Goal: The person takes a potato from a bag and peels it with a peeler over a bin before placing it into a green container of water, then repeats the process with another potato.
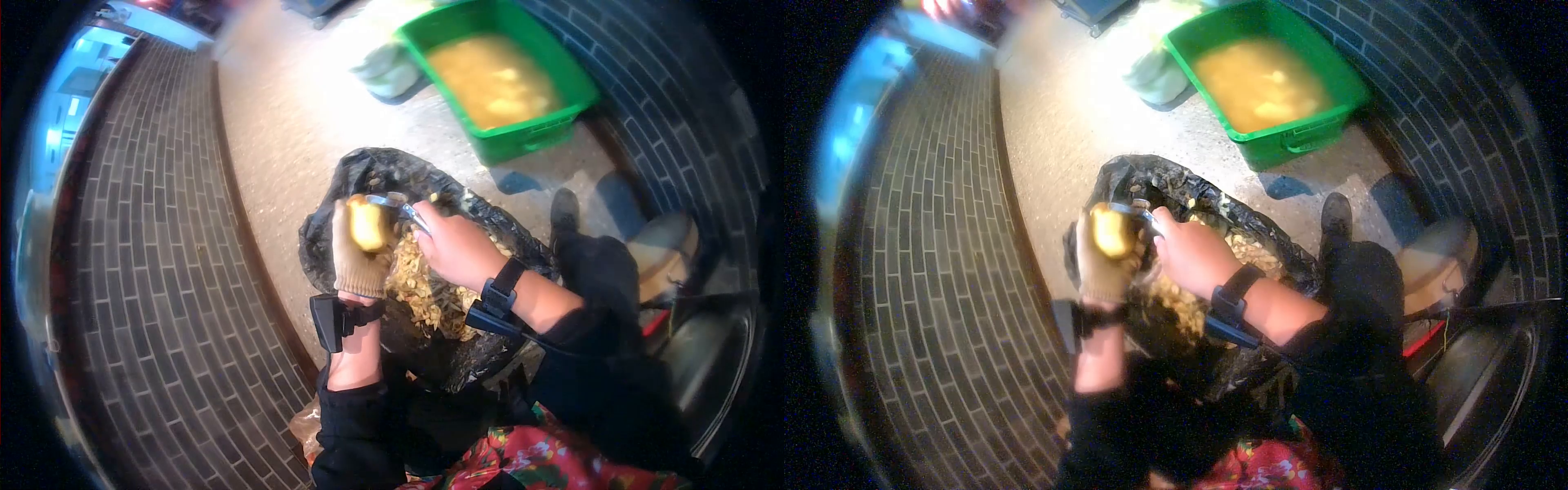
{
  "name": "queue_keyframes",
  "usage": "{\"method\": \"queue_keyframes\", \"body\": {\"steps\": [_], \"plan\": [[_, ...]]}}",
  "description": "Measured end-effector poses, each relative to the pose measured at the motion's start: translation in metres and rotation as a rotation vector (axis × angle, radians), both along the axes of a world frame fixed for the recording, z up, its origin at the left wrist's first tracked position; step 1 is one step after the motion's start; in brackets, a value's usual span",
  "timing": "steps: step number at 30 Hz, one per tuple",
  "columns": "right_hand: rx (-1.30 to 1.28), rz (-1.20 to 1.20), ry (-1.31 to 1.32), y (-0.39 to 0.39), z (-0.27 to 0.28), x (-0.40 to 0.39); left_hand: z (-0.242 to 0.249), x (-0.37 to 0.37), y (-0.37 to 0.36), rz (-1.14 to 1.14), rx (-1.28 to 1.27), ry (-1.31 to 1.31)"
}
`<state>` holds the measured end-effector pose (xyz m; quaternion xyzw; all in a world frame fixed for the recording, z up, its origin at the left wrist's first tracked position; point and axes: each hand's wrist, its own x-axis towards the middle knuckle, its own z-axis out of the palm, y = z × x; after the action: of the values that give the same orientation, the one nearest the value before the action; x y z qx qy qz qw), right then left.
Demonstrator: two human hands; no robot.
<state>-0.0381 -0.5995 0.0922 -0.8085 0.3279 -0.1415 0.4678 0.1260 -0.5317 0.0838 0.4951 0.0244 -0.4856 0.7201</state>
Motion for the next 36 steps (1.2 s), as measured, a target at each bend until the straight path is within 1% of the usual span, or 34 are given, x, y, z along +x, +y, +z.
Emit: {"method": "queue_keyframes", "body": {"steps": [1, 4, 8, 10, 11, 13, 14, 15, 16, 18, 19, 21, 22, 23, 24, 25, 26, 27, 28, 30, 31, 32, 34, 35, 36], "plan": [[0.0, -0.001, 0.0, 0.0, 0.001, 0.0, -0.002, 0.0, 0.001, -0.047, -0.012, -0.046], [0.012, 0.003, 0.011, 0.002, 0.002, 0.001, 0.003, -0.007, 0.0, -0.015, 0.036, -0.115], [0.047, 0.03, 0.036, 0.018, -0.008, 0.01, -0.004, -0.006, 0.003, 0.015, -0.003, -0.069], [0.063, 0.028, 0.061, 0.027, -0.012, 0.013, -0.01, -0.009, 0.001, 0.129, -0.052, -0.028], [0.053, 0.06, 0.068, 0.03, -0.014, 0.013, -0.013, -0.01, 0.0, 0.196, -0.013, -0.048], [0.042, 0.092, 0.074, 0.04, -0.014, 0.012, -0.024, 0.001, 0.005, 0.214, 0.028, -0.044], [0.074, 0.17, 0.102, 0.048, -0.013, 0.011, -0.03, 0.008, 0.008, 0.231, 0.069, -0.039], [0.103, 0.247, 0.13, 0.056, -0.012, 0.01, -0.023, 0.008, 0.001, 0.347, 0.136, -0.081], [0.125, 0.24, 0.117, 0.065, -0.012, 0.009, -0.004, -0.001, 0.003, 0.326, 0.114, 0.008], [0.038, 0.192, 0.087, 0.061, -0.013, 0.01, -0.007, 0.009, 0.007, 0.248, 0.137, -0.109], [0.036, 0.198, 0.087, 0.057, -0.011, 0.009, -0.007, 0.012, 0.009, 0.255, 0.136, -0.109], [0.144, 0.226, 0.084, 0.041, -0.002, 0.007, -0.004, 0.018, 0.008, 0.196, 0.16, -0.123], [0.141, 0.228, 0.082, 0.034, -0.001, 0.005, -0.009, 0.026, 0.009, 0.198, 0.157, -0.125], [0.114, 0.189, 0.052, 0.028, -0.002, 0.003, -0.019, 0.034, 0.01, 0.191, 0.092, -0.061], [0.089, 0.148, 0.022, 0.023, -0.001, 0.002, -0.015, 0.032, 0.007, 0.182, 0.028, 0.003], [0.126, 0.118, 0.066, 0.014, 0.006, 0.001, -0.011, 0.027, 0.005, 0.178, 0.03, 0.003], [0.128, 0.112, 0.066, 0.01, 0.001, 0.002, -0.009, 0.021, 0.004, 0.231, 0.026, 0.087], [0.082, 0.067, 0.04, 0.006, -0.003, 0.002, -0.002, 0.014, 0.0, 0.283, 0.023, 0.17], [0.033, 0.022, 0.014, 0.002, -0.006, 0.002, -0.002, 0.011, 0.0, 0.277, 0.024, 0.171], [0.065, 0.009, -0.008, -0.004, -0.005, -0.001, 0.003, 0.004, 0.001, 0.082, 0.005, 0.162], [0.046, -0.003, 0.003, -0.006, -0.003, -0.002, 0.014, -0.008, -0.004, 0.134, 0.067, 0.142], [0.027, -0.015, 0.013, -0.007, -0.003, -0.002, 0.011, -0.007, -0.003, 0.13, 0.066, 0.141], [0.037, -0.007, 0.017, -0.007, -0.003, -0.002, 0.004, -0.003, 0.002, -0.067, -0.021, 0.095], [0.047, 0.004, 0.022, -0.007, -0.003, -0.002, 0.002, 0.001, 0.005, -0.184, -0.022, 0.097], [0.048, 0.003, 0.023, -0.007, -0.003, -0.001, 0.002, 0.0, 0.002, -0.185, -0.021, 0.098]]}}
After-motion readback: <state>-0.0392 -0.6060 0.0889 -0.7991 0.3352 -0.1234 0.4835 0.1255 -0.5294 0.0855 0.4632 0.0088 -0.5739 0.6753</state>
